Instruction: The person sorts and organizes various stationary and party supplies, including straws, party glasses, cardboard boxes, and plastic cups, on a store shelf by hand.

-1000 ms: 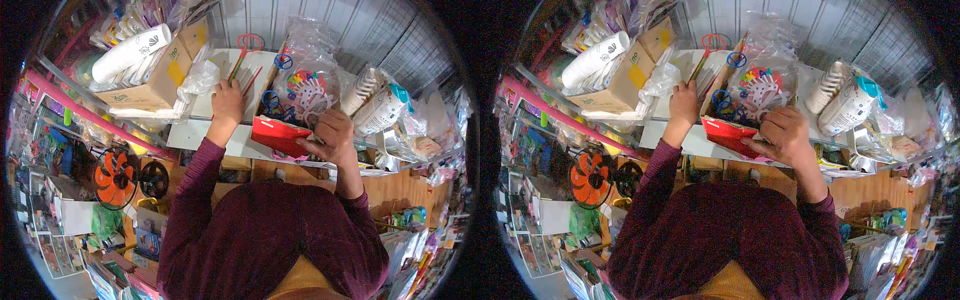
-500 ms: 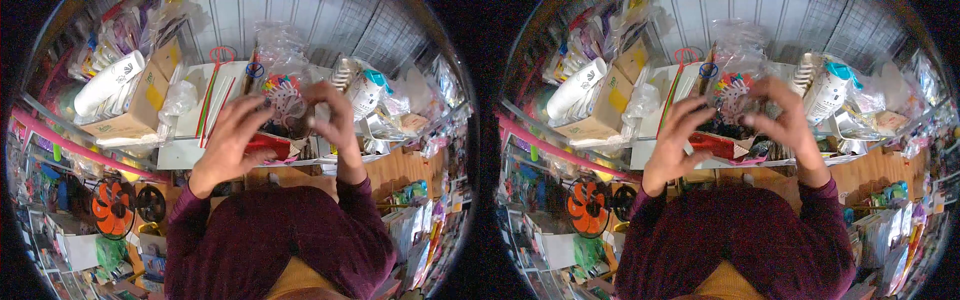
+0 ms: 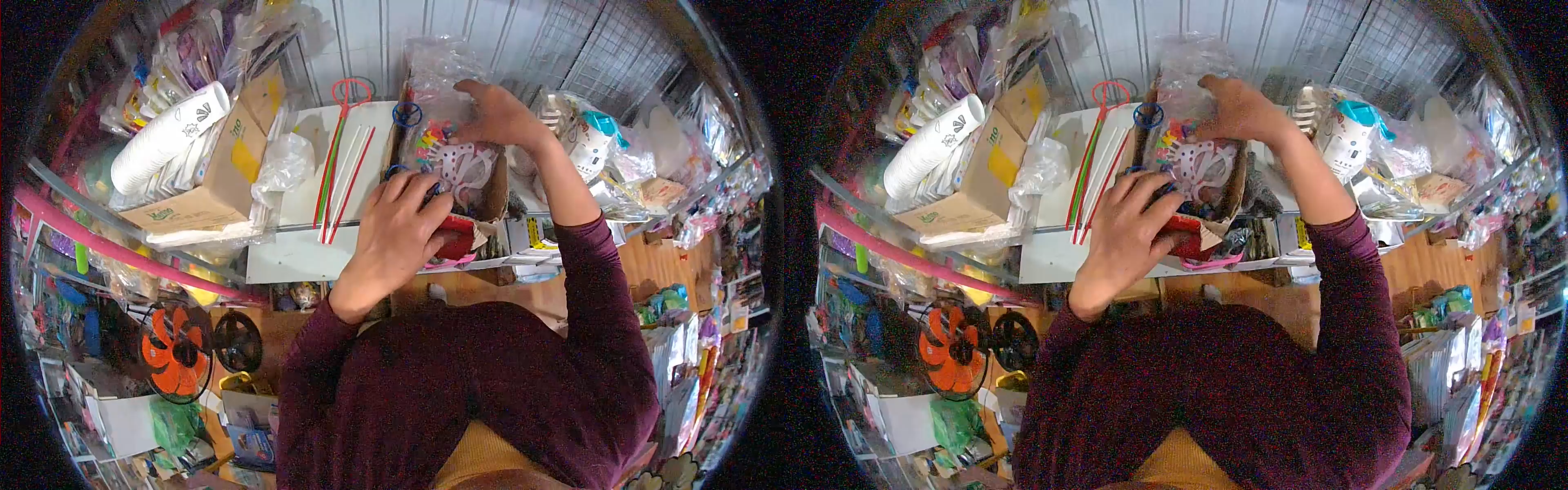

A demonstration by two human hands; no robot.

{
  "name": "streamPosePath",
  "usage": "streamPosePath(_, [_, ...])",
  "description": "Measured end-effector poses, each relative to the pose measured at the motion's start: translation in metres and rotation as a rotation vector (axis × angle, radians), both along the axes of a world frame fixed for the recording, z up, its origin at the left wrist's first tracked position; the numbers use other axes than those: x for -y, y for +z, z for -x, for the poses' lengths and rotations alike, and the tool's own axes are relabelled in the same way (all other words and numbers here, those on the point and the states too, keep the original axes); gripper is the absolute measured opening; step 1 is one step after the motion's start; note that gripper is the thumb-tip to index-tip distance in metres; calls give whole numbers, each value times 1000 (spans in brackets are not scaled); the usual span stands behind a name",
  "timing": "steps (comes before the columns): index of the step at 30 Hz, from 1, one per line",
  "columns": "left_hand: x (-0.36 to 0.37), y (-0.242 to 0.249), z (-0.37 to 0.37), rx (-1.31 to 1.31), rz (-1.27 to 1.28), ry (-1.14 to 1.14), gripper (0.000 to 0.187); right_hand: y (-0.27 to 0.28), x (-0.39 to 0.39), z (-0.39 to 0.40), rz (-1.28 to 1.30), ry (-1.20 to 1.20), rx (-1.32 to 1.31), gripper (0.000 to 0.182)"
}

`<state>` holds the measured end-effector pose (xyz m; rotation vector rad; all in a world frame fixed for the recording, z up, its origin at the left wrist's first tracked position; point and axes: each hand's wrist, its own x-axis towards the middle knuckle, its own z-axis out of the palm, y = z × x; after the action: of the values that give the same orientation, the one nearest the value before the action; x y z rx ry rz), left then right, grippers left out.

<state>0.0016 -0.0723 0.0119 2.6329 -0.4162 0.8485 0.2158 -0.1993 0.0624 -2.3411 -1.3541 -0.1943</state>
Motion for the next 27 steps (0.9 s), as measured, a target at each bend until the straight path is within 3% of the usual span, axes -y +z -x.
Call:
streamPosePath(8, [-7, 10, 4, 19, 66, -79, 62, 22, 3, 15, 15, 144, -171, 58])
streamPosePath(10, [-25, 21, 1, 122, 323, -131, 58, 25, 3, 15, 14, 133, -214, 56])
streamPosePath(12, [-54, 30, -23, 357, 305, 1, 49, 25, 3, 16, 71, 96, -249, 59])
streamPosePath(16, [-82, 5, -77, 178, 366, -51, 40, 26, 3, 23, 32, 78, -248, 66])
streamPosePath(18, [-73, -2, -82, 5, 371, -59, 35, 28, 3, 22, 43, 30, -403, 73])
streamPosePath(22, [-72, -10, -88, 27, 545, -200, 30, 36, 11, 12, -64, 88, -393, 74])
streamPosePath(24, [-75, -3, -85, 14, 491, -176, 28, 52, 12, 7, -119, -70, -348, 61])
streamPosePath(25, [-76, -1, -84, 6, 434, -149, 27, 60, 13, 5, -115, -75, -359, 61])
streamPosePath(27, [-78, 0, -87, 50, 431, -174, 24, 76, 17, 2, -131, 61, -368, 43])
